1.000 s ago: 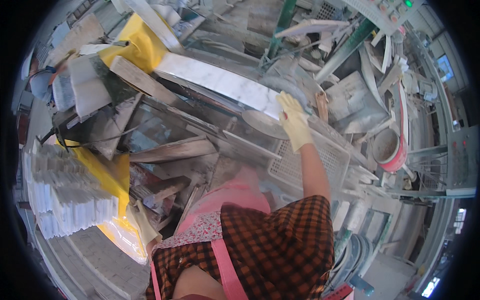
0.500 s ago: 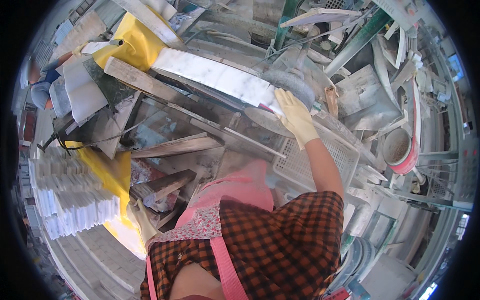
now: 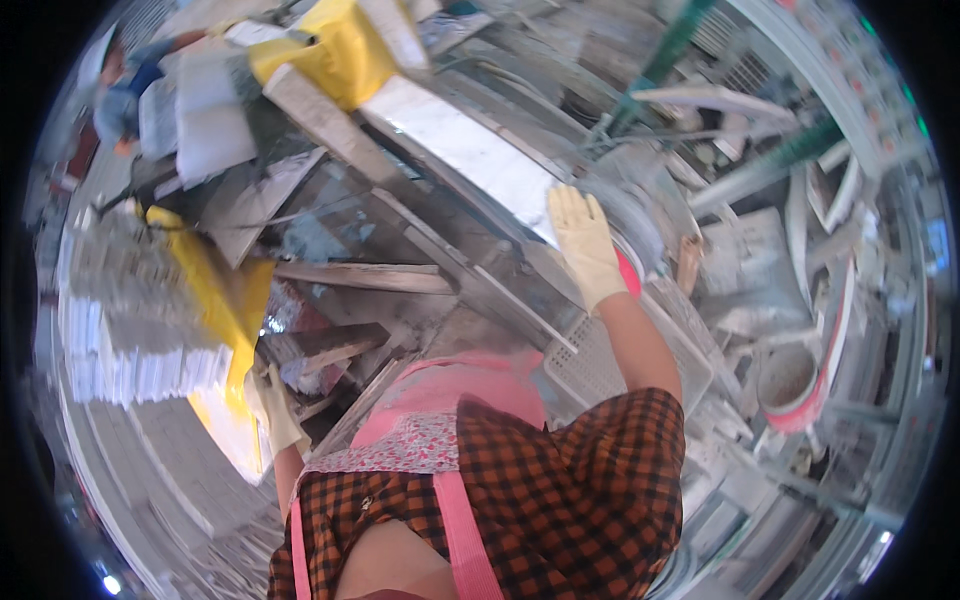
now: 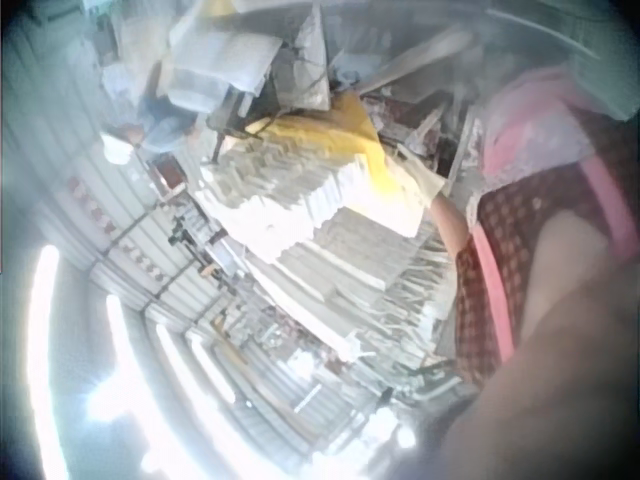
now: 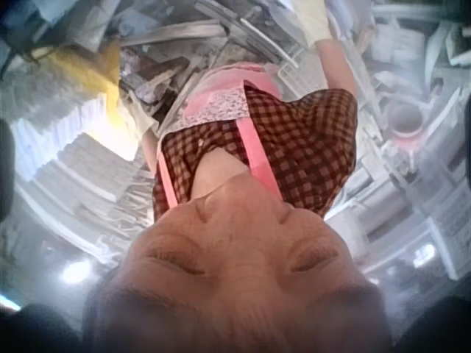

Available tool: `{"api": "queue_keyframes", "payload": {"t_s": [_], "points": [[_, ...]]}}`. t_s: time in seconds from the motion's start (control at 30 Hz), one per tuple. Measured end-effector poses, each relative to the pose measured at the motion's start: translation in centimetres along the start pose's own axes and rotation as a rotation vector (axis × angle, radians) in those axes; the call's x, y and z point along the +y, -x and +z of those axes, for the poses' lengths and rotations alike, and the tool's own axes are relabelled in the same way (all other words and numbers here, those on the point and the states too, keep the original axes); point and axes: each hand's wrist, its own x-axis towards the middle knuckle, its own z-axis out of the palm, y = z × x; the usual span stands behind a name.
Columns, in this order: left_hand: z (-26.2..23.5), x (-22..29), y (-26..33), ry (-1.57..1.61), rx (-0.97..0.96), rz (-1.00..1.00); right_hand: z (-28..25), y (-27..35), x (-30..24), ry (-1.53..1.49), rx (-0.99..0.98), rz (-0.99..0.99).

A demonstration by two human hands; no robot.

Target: The person repeatedly picks white rectangular plaster tiles from a conveyor belt and stacks them on a growing pile. The person wears gloves and uses both hands to handle and align the tiles during stacking.

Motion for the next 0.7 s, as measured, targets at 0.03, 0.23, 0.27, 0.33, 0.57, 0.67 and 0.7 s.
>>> {"api": "queue_keyframes", "payload": {"t_s": [0.03, 0.23, 0.27, 0.33, 0.57, 0.67, 0.7], "points": [[0.0, 0.4, 0.1, 0.033, 0.039, 0.011, 0.4, -0.4, 0.2, -0.001, 0.056, -0.019], [-1.5, 2.3, -0.2, 0.13, -0.027, -0.073, -0.9, -0.4, 0.1, -0.543, 0.147, 0.08], [-1.8, 2.7, 0.4, 0.156, -0.026, -0.144, -1.7, -0.6, 0.0, -0.574, 0.113, 0.168], [-2.5, 3.1, 0.6, 0.159, 0.039, -0.111, -4.0, -1.7, 0.4, -0.257, -0.103, 0.208], [-5.1, 3.0, 0.5, 0.376, -0.049, -0.095, -9.3, -8.4, -11.2, -1.154, -0.143, 0.322], [-6.6, 1.7, 1.7, 0.62, -0.051, -0.112, -11.8, -10.0, -25.4, -1.453, -0.312, 0.137], [-7.1, 0.8, 2.3, 0.633, -0.063, -0.185, -13.4, -10.2, -29.7, -1.437, -0.257, -0.195]]}}
